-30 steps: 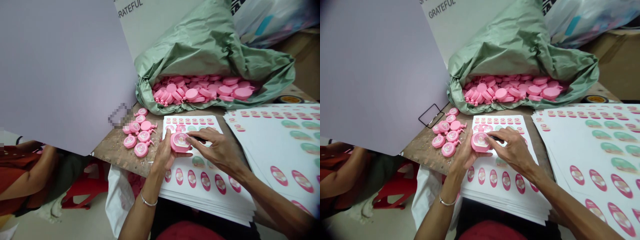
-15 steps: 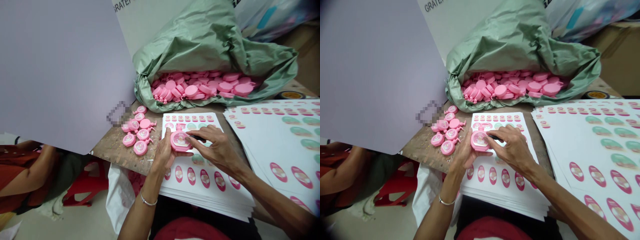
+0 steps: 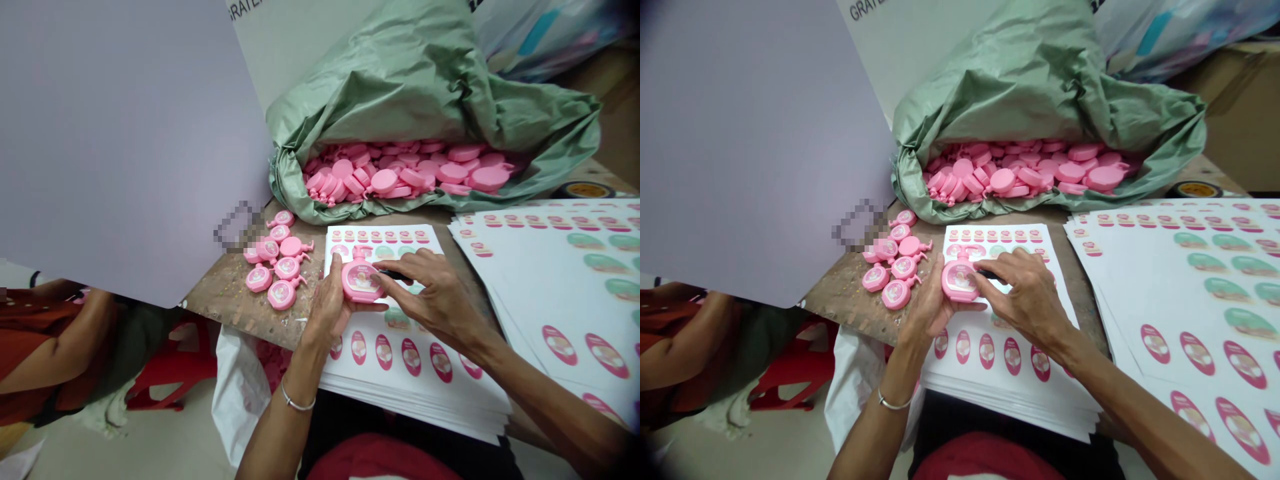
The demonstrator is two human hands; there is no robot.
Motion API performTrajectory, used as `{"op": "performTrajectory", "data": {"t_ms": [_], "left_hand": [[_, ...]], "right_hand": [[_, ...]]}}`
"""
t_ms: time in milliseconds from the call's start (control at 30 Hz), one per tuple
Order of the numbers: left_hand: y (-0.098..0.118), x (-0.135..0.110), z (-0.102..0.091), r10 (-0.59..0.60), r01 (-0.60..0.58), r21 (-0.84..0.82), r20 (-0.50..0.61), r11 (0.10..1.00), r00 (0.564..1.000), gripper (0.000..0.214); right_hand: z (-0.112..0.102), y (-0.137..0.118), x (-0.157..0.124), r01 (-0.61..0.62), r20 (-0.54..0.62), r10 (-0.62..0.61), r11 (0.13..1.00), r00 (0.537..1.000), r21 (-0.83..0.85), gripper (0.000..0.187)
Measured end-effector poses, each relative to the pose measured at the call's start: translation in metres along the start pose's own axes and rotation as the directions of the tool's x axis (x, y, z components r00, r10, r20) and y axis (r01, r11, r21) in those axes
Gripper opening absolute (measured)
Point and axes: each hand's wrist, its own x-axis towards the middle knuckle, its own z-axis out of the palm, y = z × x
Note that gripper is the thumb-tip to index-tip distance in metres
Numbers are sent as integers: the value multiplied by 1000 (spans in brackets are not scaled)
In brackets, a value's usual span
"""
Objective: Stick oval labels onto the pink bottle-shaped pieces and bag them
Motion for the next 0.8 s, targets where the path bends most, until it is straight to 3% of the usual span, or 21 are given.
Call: {"op": "performTrajectory", "data": {"t_ms": [233, 333, 400, 500, 567, 667, 733, 767, 800], "left_hand": [[6, -11, -3, 77, -98, 130, 160, 987, 984, 40], [8, -15, -4, 64, -81, 128, 134, 989, 989, 41], [6, -17, -2, 41, -58, 142, 118, 988, 992, 43], [0, -21, 4, 23, -54, 188, 162, 981, 986, 43], [-3, -23, 3, 14, -54, 215, 184, 975, 983, 42], [2, -25, -18, 32, -46, 269, 56, 962, 998, 42], [17, -22, -43, 167, -107, 387, -125, 916, 978, 44], [26, -20, -57, 281, -146, 486, -219, 862, 934, 45], [37, -16, -71, 431, -172, 615, -302, 770, 850, 44]], "right_hand": [[-8, 4, -1, 159, 42, -154, 952, 987, -263, 25], [-14, 15, -2, 41, -90, -83, 920, 993, -390, 29], [-12, 17, -2, -50, -165, -1, 951, 986, -305, 40], [3, 12, -2, -81, -43, 81, 997, 996, -3, 63], [16, 16, 0, -118, -13, 119, 989, 993, 87, 64], [30, 45, 16, -161, -61, 163, 986, 985, 38, 55], [35, 74, 37, -201, -53, 200, 979, 978, -17, 44], [37, 88, 50, -236, -49, 234, 971, 971, -40, 40], [41, 100, 65, -278, -64, 274, 959, 960, -65, 37]]}}
